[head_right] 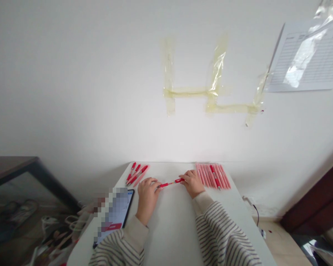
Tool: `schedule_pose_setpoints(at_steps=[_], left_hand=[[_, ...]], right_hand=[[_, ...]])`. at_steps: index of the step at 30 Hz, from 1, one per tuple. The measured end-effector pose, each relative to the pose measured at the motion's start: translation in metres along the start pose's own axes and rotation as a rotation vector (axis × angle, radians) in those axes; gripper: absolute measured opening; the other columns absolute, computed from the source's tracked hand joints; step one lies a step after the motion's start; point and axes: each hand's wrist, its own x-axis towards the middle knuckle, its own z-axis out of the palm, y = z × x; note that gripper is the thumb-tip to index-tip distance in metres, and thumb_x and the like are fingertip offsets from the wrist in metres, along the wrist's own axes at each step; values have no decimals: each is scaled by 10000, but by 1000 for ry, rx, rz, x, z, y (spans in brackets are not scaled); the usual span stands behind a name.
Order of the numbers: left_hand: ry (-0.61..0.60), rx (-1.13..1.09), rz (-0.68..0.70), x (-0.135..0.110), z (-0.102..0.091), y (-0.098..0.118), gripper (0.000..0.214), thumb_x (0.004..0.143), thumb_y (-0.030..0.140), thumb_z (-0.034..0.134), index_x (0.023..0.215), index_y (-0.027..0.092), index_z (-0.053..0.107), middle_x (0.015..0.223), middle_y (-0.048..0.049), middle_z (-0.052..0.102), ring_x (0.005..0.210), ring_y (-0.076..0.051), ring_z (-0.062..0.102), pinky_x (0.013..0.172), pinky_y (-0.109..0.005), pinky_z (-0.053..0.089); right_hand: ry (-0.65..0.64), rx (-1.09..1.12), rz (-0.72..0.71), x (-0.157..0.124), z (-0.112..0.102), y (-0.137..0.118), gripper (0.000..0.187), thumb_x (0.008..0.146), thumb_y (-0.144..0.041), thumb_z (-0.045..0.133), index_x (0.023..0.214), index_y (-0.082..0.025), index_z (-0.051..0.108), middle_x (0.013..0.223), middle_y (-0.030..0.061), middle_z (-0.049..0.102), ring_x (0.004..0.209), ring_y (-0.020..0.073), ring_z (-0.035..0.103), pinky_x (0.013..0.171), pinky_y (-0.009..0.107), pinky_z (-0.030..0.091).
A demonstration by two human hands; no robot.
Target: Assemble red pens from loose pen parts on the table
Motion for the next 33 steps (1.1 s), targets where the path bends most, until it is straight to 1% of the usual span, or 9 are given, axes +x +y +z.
schedule_pose_setpoints(at_steps=[3,6,9,14,18,22,27,30,33], left_hand=[[8,4,-3,0,-2,0,156,828,277,692,962,304,769,1154,-30,678,1195,-267,492,1096,-516,325],[27,11,7,-1,-3,1,146,836,288,684,952,306,770,1146,-29,675,1196,-265,484,1105,-521,318],[20,23,2,-1,-2,1,127,839,292,680,916,314,780,1161,-26,671,1213,-273,473,1116,-536,308],[15,57,0,2,0,0,112,833,289,685,849,322,791,1254,-30,652,1276,-311,440,1121,-576,306],[15,67,6,3,0,-1,153,856,269,647,874,326,788,1274,-25,655,1299,-315,437,1135,-598,289],[-7,61,-8,3,-1,0,203,877,246,599,859,336,781,1285,-3,672,1333,-317,421,1148,-622,249],[-22,62,-13,1,4,-1,233,890,242,571,853,325,785,1319,0,667,1356,-336,398,1159,-648,184],[-13,65,-20,0,6,0,228,894,261,575,855,330,790,1330,2,658,1356,-342,395,1160,-655,176],[3,55,-38,0,5,1,182,869,287,621,862,344,794,1324,-9,648,1350,-336,404,1160,-638,201]], right_hand=[[-24,-3,1,0,0,0,257,895,-220,676,1141,-245,746,955,91,688,991,263,564,905,420,517],[-33,3,4,1,-1,0,186,919,-263,652,1063,-263,770,925,85,687,980,255,568,890,405,518],[-35,25,-6,1,0,1,163,923,-285,651,1021,-281,781,932,76,714,1020,262,568,927,416,505],[0,39,2,1,1,4,169,924,-278,646,1005,-319,789,913,44,759,1126,288,542,1018,468,450],[27,13,12,0,1,3,173,910,-274,667,1011,-340,790,895,33,765,1129,291,530,1021,474,430],[22,-4,27,0,-1,-1,170,900,-289,684,1015,-358,788,876,18,767,1122,288,523,1015,474,414],[53,-14,33,0,-5,-4,157,887,-292,695,984,-373,789,911,7,767,1127,290,508,1033,499,377],[85,-21,31,0,-7,-2,145,878,-293,706,970,-369,788,933,9,766,1137,298,502,1036,511,365],[78,-24,33,-1,-6,-1,143,876,-295,706,977,-364,779,964,8,764,1129,295,513,1035,516,364]])
